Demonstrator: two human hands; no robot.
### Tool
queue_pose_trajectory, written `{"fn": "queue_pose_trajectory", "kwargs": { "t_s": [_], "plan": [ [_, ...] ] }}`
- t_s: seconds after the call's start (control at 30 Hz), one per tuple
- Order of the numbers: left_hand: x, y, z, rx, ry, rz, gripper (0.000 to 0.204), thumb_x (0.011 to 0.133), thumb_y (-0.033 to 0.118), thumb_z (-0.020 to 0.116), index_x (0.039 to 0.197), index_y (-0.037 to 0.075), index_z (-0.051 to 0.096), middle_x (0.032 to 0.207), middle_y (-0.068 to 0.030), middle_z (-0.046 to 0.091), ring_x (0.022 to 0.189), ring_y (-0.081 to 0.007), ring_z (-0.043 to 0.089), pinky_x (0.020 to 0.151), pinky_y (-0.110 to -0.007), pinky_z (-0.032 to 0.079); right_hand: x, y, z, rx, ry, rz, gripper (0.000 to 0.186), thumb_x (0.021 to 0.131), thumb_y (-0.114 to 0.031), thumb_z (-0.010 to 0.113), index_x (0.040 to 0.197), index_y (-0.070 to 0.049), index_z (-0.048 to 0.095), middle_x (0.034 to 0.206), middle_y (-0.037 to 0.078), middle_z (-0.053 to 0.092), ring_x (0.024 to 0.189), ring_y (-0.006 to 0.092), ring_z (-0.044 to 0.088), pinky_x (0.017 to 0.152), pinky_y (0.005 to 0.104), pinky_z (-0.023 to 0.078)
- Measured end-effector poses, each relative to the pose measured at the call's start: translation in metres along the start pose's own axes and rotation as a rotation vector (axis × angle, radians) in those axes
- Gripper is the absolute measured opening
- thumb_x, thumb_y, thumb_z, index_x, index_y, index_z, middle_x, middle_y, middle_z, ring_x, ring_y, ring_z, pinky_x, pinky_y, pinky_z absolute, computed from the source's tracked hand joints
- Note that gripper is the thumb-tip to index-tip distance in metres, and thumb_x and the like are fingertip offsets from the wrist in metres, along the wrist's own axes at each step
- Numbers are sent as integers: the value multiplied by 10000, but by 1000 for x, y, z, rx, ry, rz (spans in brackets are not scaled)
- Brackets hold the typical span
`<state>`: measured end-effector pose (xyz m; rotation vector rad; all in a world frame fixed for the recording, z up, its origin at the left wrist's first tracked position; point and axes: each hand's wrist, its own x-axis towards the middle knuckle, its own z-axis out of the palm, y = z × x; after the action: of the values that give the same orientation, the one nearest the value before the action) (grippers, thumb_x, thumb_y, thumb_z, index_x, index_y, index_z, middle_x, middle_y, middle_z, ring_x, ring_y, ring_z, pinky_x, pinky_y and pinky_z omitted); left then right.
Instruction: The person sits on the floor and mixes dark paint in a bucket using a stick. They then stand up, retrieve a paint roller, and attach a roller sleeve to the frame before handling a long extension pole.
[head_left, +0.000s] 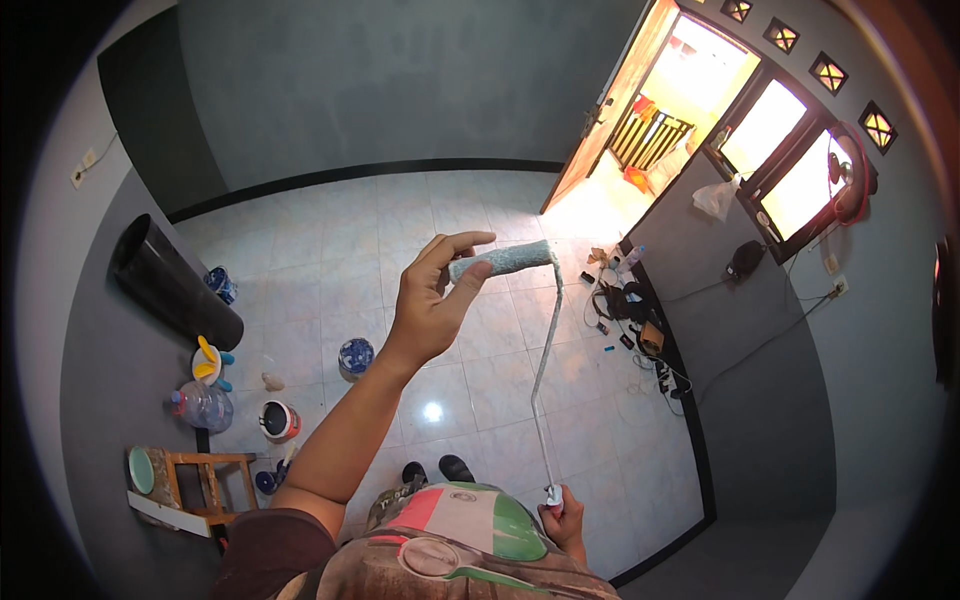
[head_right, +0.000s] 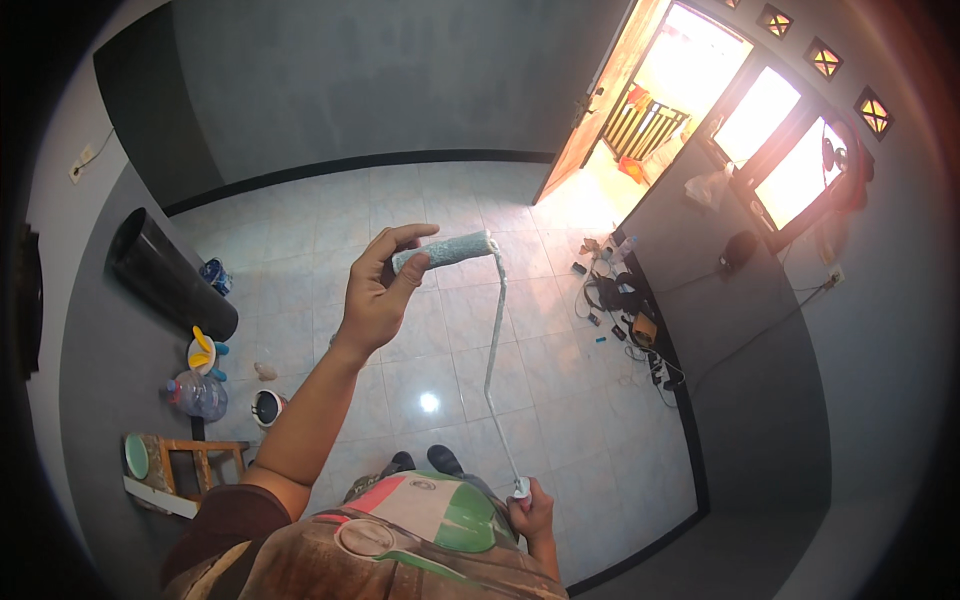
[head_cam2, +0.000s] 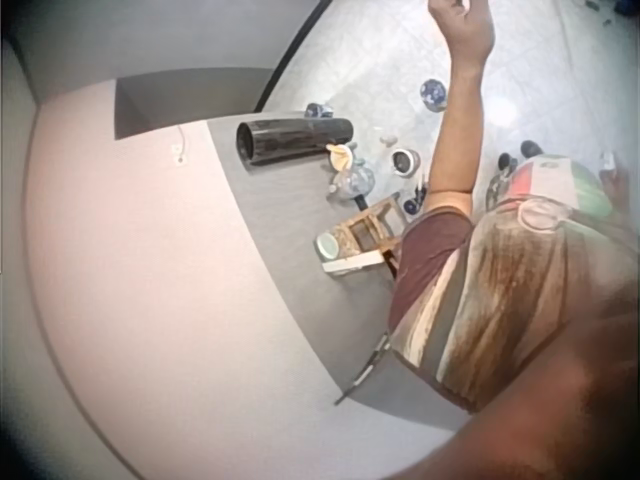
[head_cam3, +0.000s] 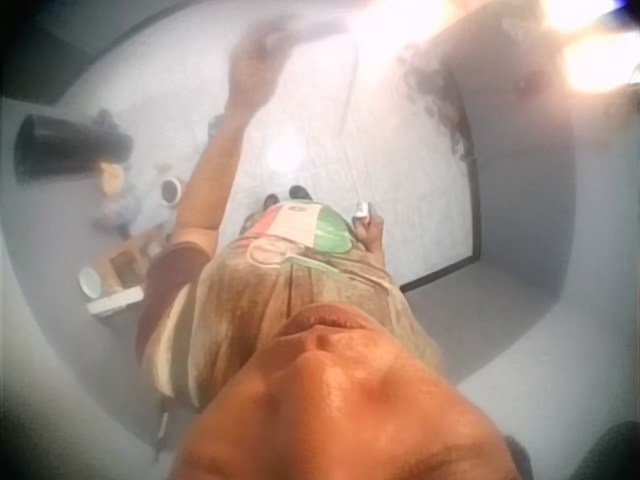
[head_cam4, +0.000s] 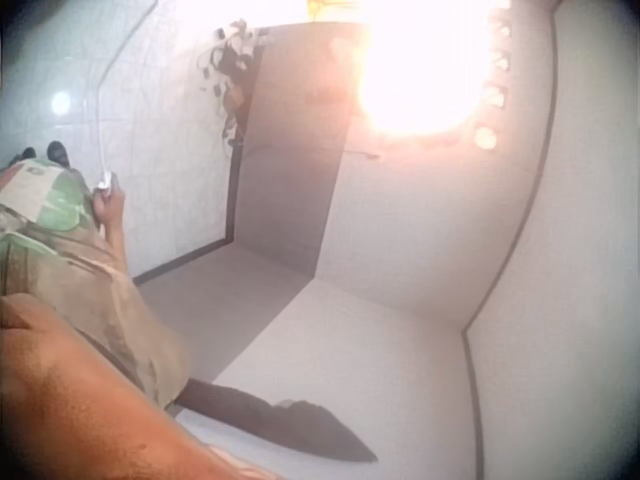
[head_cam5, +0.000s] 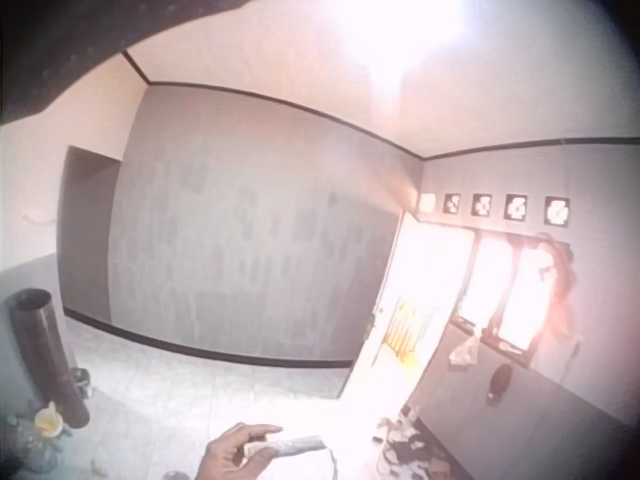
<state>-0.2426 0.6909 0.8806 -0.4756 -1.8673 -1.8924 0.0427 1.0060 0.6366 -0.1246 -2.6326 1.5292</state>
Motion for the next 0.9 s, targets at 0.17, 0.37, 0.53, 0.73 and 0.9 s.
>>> {"fn": "queue_pose_trajectory", "kwargs": {
  "t_s": [0.17,0.37,0.53,0.73,0.9],
  "plan": [
    [-1,0,-3,-129,-53,20,336,971,65,770,1295,8,700,1034,-41,697,960,-115,650,885,-274,536,-2,-5,-2,1,5,5,245,775,-14,728,1013,-22,670,606,22,541,550,109,540,552,292,453],
    [-7,7,-1,-205,-54,-57,298,959,25,765,1255,7,737,980,-54,760,899,-111,693,857,-286,563,-6,3,2,2,28,20,248,775,-43,723,1016,-22,665,615,36,539,550,119,553,557,297,467],
    [-13,15,-13,5,-73,2,270,937,71,811,1199,24,770,822,-3,731,725,-59,586,685,-230,458,-6,4,4,14,8,10,279,782,-22,751,1053,-12,682,615,30,580,567,103,562,565,292,460],
    [-15,8,-19,50,70,275,181,880,92,874,1039,54,795,925,-16,726,785,-62,579,714,-245,454,-6,-3,5,-22,-6,-11,308,796,-87,780,1073,-5,674,682,120,640,614,210,673,606,352,525],
    [-12,17,-14,-290,-30,152,241,905,35,824,1130,65,743,1236,-74,699,1064,-129,660,932,-308,545,-9,-4,9,-50,-13,-1,281,810,-98,784,1055,-17,672,697,131,656,635,265,713,611,364,537]
  ]
}}
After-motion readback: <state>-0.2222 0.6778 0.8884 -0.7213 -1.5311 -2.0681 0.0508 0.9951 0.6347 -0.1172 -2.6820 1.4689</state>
